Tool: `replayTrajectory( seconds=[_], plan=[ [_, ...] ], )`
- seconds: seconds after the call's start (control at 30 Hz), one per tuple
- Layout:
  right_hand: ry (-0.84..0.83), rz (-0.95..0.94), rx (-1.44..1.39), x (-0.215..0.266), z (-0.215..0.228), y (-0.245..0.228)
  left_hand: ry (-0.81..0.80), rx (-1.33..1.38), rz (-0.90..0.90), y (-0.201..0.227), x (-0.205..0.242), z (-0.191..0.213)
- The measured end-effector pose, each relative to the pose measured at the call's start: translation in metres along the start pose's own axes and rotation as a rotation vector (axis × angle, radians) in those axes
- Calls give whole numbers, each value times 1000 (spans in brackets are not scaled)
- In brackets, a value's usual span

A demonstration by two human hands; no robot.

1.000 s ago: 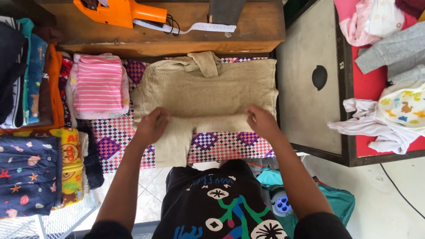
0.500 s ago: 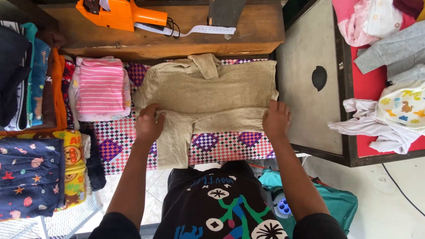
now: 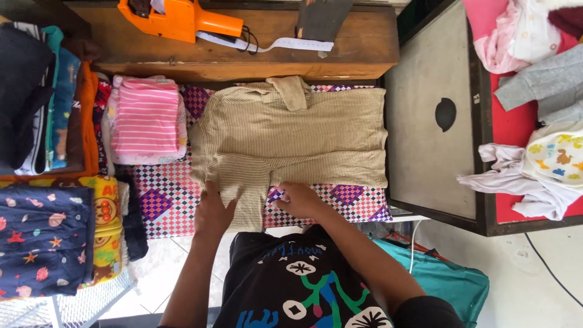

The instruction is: Folding and stacking different types of garments, including a patterned blue shirt, a tan ribbed top, and a grey sweatshirt.

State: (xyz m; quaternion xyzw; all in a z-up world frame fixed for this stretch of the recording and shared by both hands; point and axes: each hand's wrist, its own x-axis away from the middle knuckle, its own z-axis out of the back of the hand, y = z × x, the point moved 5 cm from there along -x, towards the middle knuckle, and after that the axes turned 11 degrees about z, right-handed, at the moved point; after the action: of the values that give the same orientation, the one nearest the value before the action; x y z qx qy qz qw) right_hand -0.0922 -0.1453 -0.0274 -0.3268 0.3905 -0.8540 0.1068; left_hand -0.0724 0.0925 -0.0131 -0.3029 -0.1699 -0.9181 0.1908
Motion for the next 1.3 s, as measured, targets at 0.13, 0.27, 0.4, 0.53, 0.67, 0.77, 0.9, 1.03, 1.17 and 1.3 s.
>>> replayTrajectory(
  seconds=[0.13,0.27,0.4,0.53,0.67,0.77,0.9,1.03,1.17,1.3],
  plan=[
    [0,-38,-123,-29,-18,4,-119,-27,44,-15,-21,-33],
    [54,-17,-420,-14,13,-49,-350,345,-45,5,-15,-28],
    [182,-10,-965,0,38,-80,-622,1191,-34,55,5,10],
    [76,64,-1059,-9,0,-13,-623,1606,-89,88,-40,-13],
    [74,20,-791,17,21,13,-538,1648,-120,100,-34,9],
    [172,-60,-580,30,56,27,-407,1536,-110,94,-28,12],
    [164,-186,-261,65,109,16,-306,1532,9,77,-54,-14],
    [132,-218,-54,77,139,27,-243,1438,55,75,-59,-13],
    [329,-127,-138,71,156,55,-33,1018,20,58,-67,-12],
    [375,-308,167,68,160,92,139,541,-157,50,-63,-9]
  ],
)
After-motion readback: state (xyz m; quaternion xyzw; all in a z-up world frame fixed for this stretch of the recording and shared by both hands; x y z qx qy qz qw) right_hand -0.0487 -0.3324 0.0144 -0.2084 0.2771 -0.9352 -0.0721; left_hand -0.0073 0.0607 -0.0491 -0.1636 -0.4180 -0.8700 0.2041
